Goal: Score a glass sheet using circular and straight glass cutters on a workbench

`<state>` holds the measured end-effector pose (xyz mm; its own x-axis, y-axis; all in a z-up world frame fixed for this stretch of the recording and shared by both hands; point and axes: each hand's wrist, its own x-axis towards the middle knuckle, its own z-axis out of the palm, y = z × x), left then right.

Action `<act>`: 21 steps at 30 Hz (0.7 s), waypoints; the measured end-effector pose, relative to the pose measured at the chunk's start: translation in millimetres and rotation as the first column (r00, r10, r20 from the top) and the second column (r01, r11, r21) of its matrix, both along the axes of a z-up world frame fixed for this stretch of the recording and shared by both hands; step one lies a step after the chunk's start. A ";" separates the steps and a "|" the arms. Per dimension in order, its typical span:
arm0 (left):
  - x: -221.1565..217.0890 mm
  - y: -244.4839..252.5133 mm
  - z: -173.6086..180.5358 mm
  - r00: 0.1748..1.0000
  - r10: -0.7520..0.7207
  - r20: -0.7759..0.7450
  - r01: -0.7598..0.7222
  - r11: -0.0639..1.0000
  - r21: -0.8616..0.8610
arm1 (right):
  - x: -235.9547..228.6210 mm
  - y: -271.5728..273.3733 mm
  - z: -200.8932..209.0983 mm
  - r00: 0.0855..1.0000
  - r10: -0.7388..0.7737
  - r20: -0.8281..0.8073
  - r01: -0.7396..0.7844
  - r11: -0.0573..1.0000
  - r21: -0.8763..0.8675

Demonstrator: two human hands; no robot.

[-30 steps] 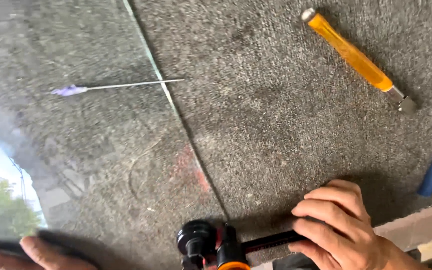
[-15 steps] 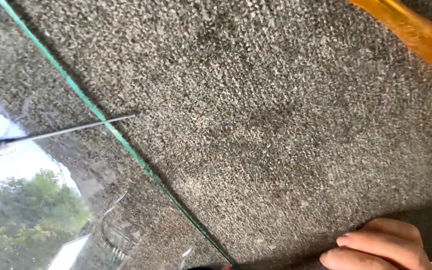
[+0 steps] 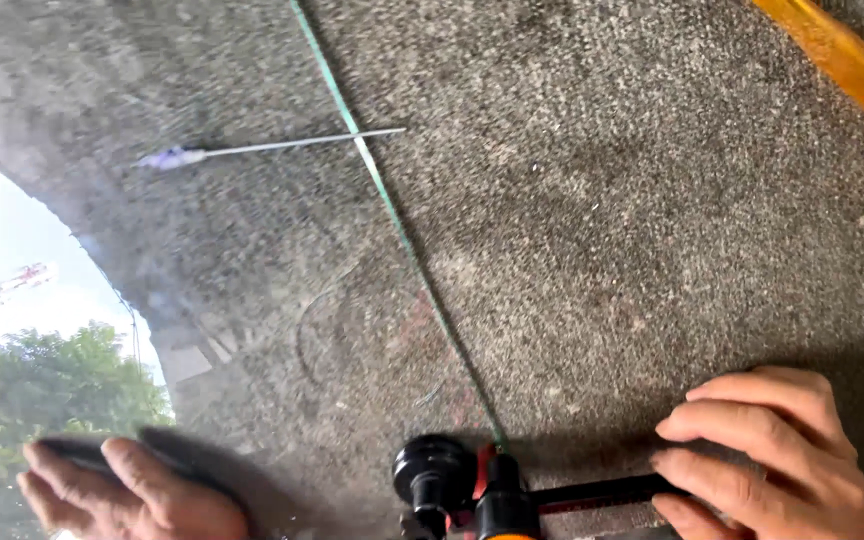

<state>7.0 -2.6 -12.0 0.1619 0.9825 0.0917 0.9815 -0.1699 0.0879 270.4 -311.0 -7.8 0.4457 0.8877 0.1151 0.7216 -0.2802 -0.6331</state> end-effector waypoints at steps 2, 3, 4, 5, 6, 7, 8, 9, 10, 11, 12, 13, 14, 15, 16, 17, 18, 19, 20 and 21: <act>-0.9 3.1 -1.4 0.998 0.062 0.005 -0.062 0.998 -0.007 | 2.0 9.6 3.3 1.000 0.010 0.003 -0.010 0.999 0.037; -2.6 2.9 -0.9 0.994 0.111 -0.001 -0.111 0.993 -0.033 | 1.9 12.8 7.6 1.000 0.007 -0.004 -0.006 0.998 0.055; -6.1 4.6 -3.2 0.992 0.126 0.005 -0.126 0.992 -0.029 | 2.3 14.0 9.0 1.000 0.021 0.001 -0.022 0.998 0.059; -10.2 5.0 -5.9 0.991 0.131 -0.001 -0.131 0.991 -0.022 | 2.4 14.2 11.6 0.999 0.038 0.013 -0.039 0.998 0.042; -15.0 5.3 -8.9 0.991 0.136 -0.006 -0.136 0.991 -0.015 | 1.9 14.4 14.0 0.998 0.055 0.024 -0.055 0.998 0.025; -16.9 4.8 -10.5 0.988 0.153 -0.003 -0.153 0.988 -0.018 | -1.4 14.0 17.0 0.997 0.072 0.027 -0.072 0.997 0.022; -19.0 4.5 -12.5 0.988 0.152 -0.001 -0.152 0.988 -0.009 | -4.9 13.9 19.7 0.998 0.053 0.032 -0.054 0.998 0.019; -19.5 6.3 -16.7 0.989 0.147 0.006 -0.147 0.989 0.002 | -7.9 14.6 21.3 0.999 0.032 0.044 -0.032 0.999 0.017; -21.8 5.2 -14.0 0.987 0.161 0.016 -0.161 0.987 -0.001 | -12.4 15.1 25.1 0.998 0.045 0.053 -0.046 0.999 0.016; -21.1 4.7 -13.7 0.989 0.148 0.025 -0.148 0.989 0.007 | -15.0 15.4 28.7 0.998 0.011 0.054 -0.010 1.000 -0.016; -19.9 4.4 -13.3 0.990 0.136 0.034 -0.136 0.991 0.015 | -17.2 15.7 32.2 0.998 -0.024 0.056 0.027 0.999 -0.046; -18.1 4.0 -12.6 0.988 0.146 0.050 -0.146 0.989 0.009 | -19.4 15.5 33.5 0.997 -0.014 0.073 0.018 0.999 -0.049; -16.0 3.7 -11.7 0.983 0.174 0.065 -0.174 0.985 -0.011 | -21.3 15.2 34.8 0.996 -0.037 0.087 0.042 0.998 -0.056; -15.6 2.2 -9.6 0.977 0.203 0.072 -0.201 0.979 -0.035 | -24.4 13.8 36.6 0.994 -0.059 0.096 0.066 0.996 -0.065; -16.6 1.2 -11.4 0.974 0.213 0.081 -0.210 0.977 -0.043 | -30.0 11.5 39.7 0.993 -0.048 0.107 0.056 0.996 -0.071; -17.9 1.2 -12.6 0.973 0.210 0.093 -0.207 0.977 -0.043 | -37.1 9.1 43.4 0.991 -0.069 0.113 0.082 0.991 -0.109; -18.8 1.7 -13.9 0.973 0.206 0.104 -0.203 0.978 -0.042 | -43.8 7.1 47.0 0.989 -0.091 0.120 0.108 0.983 -0.147; -17.6 0.4 -11.6 0.970 0.213 0.118 -0.209 0.977 -0.045 | -57.0 -0.3 44.4 0.987 -0.084 0.134 0.104 0.984 -0.145; -15.9 -0.3 -9.2 0.967 0.214 0.140 -0.209 0.977 -0.046 | -69.5 -7.4 41.5 0.991 -0.094 0.094 0.110 0.978 -0.177; -14.3 0.7 -6.4 0.963 0.216 0.161 -0.212 0.976 -0.044 | -81.1 -12.7 37.4 0.993 -0.103 0.053 0.112 0.972 -0.207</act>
